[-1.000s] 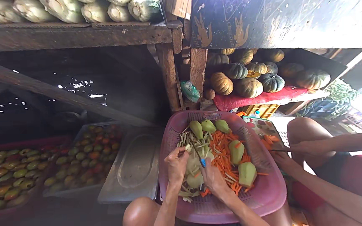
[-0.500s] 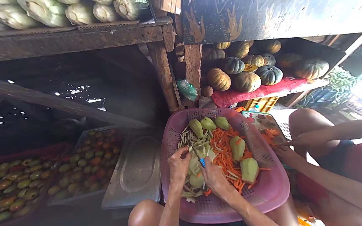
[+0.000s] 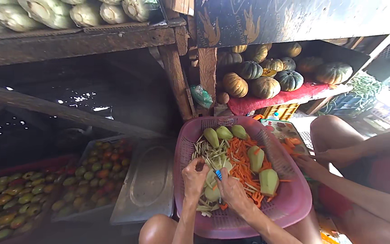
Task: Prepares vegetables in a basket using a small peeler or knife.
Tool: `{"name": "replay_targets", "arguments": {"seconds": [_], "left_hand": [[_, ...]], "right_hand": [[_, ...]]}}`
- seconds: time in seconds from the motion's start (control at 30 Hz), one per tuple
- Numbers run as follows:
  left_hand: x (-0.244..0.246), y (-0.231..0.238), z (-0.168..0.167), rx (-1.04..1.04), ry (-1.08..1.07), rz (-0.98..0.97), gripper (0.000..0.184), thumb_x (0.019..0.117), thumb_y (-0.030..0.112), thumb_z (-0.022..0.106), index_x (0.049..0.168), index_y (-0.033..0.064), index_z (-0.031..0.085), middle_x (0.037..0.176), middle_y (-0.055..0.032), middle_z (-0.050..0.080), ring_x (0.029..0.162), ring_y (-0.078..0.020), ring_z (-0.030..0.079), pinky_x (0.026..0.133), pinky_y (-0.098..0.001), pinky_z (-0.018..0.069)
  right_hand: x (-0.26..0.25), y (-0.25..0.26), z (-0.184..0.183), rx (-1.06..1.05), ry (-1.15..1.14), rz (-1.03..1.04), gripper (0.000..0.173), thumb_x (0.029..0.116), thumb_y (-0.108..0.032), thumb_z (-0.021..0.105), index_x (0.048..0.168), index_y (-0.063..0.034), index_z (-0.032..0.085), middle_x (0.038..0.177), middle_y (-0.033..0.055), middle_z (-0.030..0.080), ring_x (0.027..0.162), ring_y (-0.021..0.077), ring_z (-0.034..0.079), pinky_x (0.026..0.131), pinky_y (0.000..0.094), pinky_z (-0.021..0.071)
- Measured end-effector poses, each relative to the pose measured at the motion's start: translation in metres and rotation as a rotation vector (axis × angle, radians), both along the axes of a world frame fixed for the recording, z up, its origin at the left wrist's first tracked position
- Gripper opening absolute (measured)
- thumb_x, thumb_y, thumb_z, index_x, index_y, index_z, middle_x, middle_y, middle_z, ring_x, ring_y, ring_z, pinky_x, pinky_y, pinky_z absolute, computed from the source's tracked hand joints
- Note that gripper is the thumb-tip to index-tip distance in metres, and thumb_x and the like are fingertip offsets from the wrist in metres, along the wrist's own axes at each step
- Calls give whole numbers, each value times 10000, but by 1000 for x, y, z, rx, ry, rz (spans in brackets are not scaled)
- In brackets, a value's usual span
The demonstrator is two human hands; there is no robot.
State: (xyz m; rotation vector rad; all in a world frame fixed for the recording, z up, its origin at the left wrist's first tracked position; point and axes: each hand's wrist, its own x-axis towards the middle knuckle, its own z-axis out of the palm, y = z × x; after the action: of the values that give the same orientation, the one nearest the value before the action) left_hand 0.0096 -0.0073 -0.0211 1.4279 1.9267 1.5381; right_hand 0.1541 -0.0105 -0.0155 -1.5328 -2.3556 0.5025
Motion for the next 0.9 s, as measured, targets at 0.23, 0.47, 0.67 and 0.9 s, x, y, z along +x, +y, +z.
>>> {"name": "replay_targets", "arguments": {"seconds": [0.23, 0.47, 0.67, 0.9], "left_hand": [[0, -1, 0, 84, 6, 63, 127, 798, 90, 745, 900, 15, 745, 815, -65, 740, 721, -62, 700, 678, -222, 571], [-20, -1, 0, 122, -250, 33, 129, 832, 30, 758, 944, -21, 719, 848, -77, 749, 724, -99, 736, 709, -268, 634], [-8, -1, 6, -60, -120, 1, 135, 863, 68, 752, 981, 2, 747, 898, -83, 749, 787, -97, 714, 759, -272, 590], [-1, -4, 7, -47, -48, 42, 125, 815, 61, 745, 929, 8, 744, 824, -70, 738, 728, -82, 699, 691, -257, 573]], "right_hand": [[-3, -2, 0, 67, -28, -7, 343, 1074, -228, 495, 1254, 55, 568, 872, 210, 715, 746, 386, 746, 655, 474, 603], [17, 13, -13, -480, -269, -16, 432, 1120, -299, 381, 1459, -33, 390, 1126, 235, 688, 1089, 403, 698, 934, 524, 551], [3, 2, -12, 188, 53, 49, 330, 1038, -217, 541, 1193, 70, 588, 754, 181, 694, 641, 359, 730, 575, 461, 597], [-5, 1, -15, 202, -7, 40, 299, 1038, -194, 547, 1189, 61, 592, 839, 193, 714, 661, 353, 738, 585, 448, 601]]}}
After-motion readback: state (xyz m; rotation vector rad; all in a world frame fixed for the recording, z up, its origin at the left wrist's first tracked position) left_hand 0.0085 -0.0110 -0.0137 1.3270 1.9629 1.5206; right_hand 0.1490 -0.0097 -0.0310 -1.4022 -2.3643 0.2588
